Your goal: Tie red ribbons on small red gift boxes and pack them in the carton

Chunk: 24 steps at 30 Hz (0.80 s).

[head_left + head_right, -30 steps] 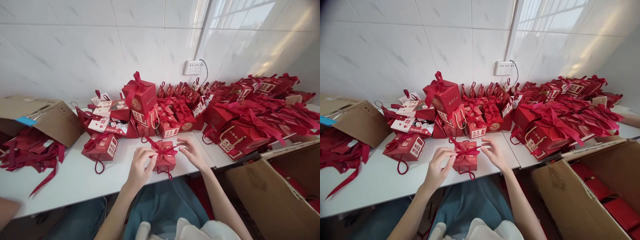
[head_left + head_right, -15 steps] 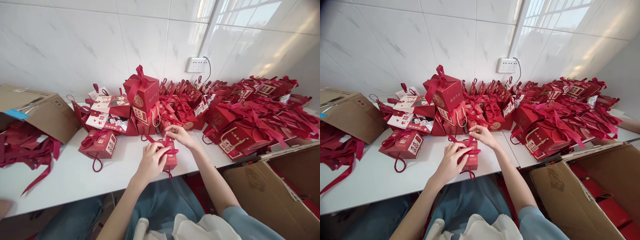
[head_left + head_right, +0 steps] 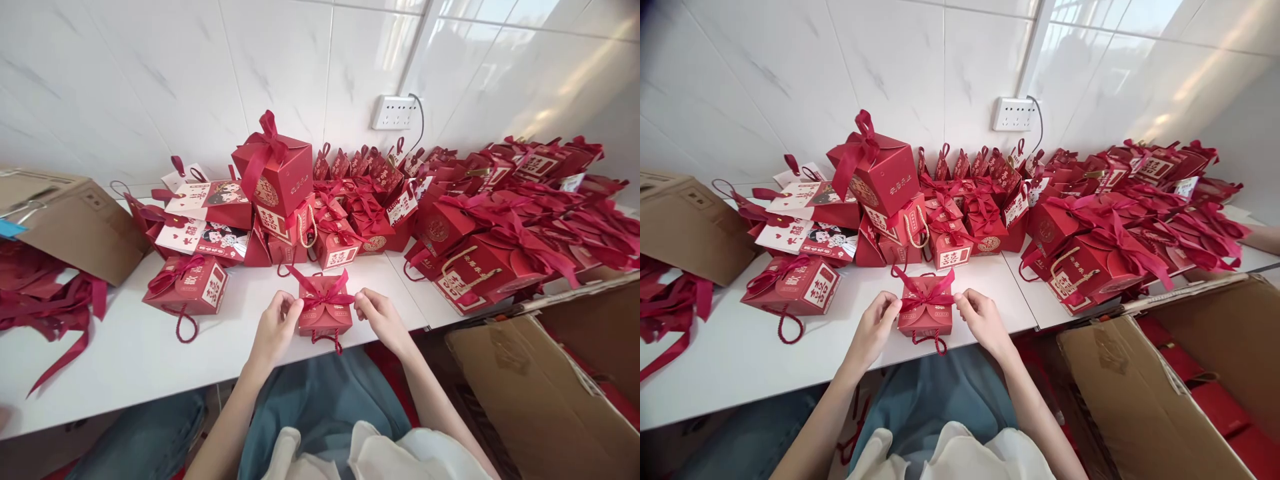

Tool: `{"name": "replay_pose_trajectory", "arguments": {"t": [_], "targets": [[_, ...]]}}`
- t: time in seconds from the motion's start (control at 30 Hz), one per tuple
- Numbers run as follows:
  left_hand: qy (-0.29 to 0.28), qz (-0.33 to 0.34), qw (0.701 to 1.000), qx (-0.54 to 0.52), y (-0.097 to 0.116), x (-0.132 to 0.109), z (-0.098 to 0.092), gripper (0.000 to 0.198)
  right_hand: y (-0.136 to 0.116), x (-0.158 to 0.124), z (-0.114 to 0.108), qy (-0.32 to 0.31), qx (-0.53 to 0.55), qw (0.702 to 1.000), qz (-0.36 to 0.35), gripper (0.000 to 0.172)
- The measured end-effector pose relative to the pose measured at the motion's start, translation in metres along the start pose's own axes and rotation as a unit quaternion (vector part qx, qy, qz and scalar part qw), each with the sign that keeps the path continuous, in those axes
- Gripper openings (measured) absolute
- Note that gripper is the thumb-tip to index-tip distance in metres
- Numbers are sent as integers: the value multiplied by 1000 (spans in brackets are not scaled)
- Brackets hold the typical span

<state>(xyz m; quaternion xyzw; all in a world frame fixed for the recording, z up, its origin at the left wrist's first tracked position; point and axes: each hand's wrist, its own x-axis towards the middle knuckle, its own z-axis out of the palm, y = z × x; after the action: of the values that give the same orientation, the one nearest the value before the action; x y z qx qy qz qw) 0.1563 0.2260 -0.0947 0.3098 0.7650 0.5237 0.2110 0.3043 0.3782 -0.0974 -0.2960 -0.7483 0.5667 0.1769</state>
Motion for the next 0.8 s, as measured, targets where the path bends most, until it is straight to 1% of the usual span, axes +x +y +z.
{"name": "replay_pose_trajectory", "arguments": {"t": [0.07, 0.13, 0.23, 0.3, 0.4, 0.6, 0.7, 0.8], "targets": [[-32, -23, 999, -37, -1, 1, 0, 35, -2, 3, 6, 0, 24, 1000, -2, 47], [-41, -26, 996, -77, -2, 2, 1, 37, -4, 7, 9, -5, 86, 996, 5, 45], [-57, -32, 988, -140, -5, 5, 4, 36, -3, 12, 11, -27, 179, 983, 20, 44], [-67, -41, 979, -189, -8, 7, 6, 35, -1, 13, 13, -40, 215, 976, 25, 44], [-66, -49, 965, -249, -13, 8, 10, 34, 4, 15, 16, -48, 269, 961, 33, 42], [-35, -41, 960, -273, -18, 9, 17, 34, 12, 15, 20, -39, 332, 942, 32, 38], [-23, -37, 961, -273, -20, 9, 20, 34, 14, 15, 23, -36, 343, 938, 29, 41], [-25, -33, 961, -272, -21, 10, 20, 34, 19, 17, 26, -33, 342, 939, 27, 44]]}}
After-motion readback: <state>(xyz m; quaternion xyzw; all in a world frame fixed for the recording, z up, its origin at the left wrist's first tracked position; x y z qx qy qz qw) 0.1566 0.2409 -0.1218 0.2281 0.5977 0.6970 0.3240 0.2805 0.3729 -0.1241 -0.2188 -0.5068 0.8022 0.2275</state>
